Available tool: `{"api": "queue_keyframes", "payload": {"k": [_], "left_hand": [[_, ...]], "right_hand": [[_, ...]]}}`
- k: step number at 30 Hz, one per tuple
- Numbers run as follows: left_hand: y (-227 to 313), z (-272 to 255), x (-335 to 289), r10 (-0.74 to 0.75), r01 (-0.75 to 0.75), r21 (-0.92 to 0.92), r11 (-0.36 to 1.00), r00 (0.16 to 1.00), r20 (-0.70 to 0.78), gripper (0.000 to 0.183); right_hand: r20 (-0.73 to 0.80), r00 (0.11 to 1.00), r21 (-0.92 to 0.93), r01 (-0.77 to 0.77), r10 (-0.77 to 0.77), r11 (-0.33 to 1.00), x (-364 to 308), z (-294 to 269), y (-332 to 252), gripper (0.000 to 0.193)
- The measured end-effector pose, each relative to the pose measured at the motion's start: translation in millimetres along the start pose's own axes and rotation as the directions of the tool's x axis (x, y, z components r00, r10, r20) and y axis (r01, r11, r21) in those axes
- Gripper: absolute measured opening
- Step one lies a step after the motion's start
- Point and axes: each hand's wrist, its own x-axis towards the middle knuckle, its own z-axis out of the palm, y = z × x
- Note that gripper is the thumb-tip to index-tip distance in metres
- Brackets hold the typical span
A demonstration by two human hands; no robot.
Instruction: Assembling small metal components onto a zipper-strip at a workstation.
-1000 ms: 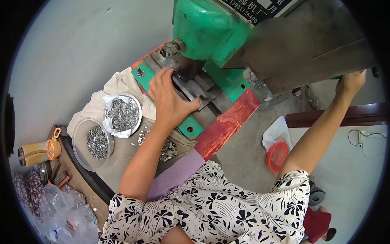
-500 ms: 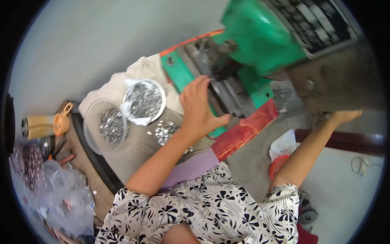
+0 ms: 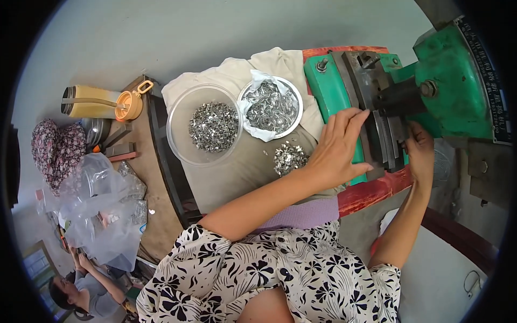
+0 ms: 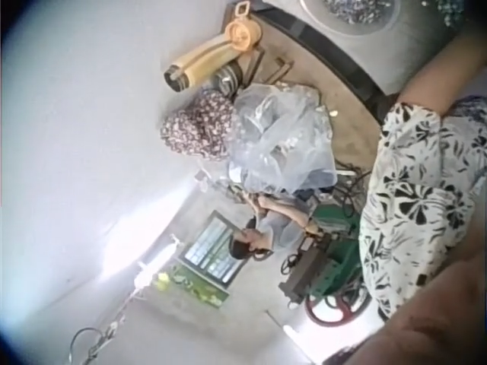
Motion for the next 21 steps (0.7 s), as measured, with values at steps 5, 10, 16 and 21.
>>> {"api": "queue_keyframes", "payload": {"k": [5, 10, 16, 21], "left_hand": [[5.3, -6.4, -12.6, 0.052, -0.051, -0.050, 0.997, 0.998, 0.026, 0.095], [13.0, -14.0, -26.1, 0.078, -0.076, -0.078, 0.994, 0.997, 0.021, 0.087], [16.2, -12.8, -41.8, 0.058, -0.044, -0.151, 0.987, 0.995, 0.087, 0.071], [18.1, -11.5, -48.6, 0.057, -0.028, -0.208, 0.978, 0.990, 0.131, 0.057]], "right_hand": [[-0.238, 0.959, 0.166, 0.197, -0.154, 0.966, -21.7, 26.5, -1.7, 0.031], [-0.232, 0.963, -0.050, 0.125, -0.133, 0.991, -54.4, 25.6, -21.9, 0.025], [-0.101, 0.985, -0.361, 0.097, -0.142, 0.927, -93.1, 57.5, -48.9, 0.026], [-0.081, 0.946, -0.568, 0.215, -0.314, 0.794, -105.8, 50.5, -27.5, 0.022]]}}
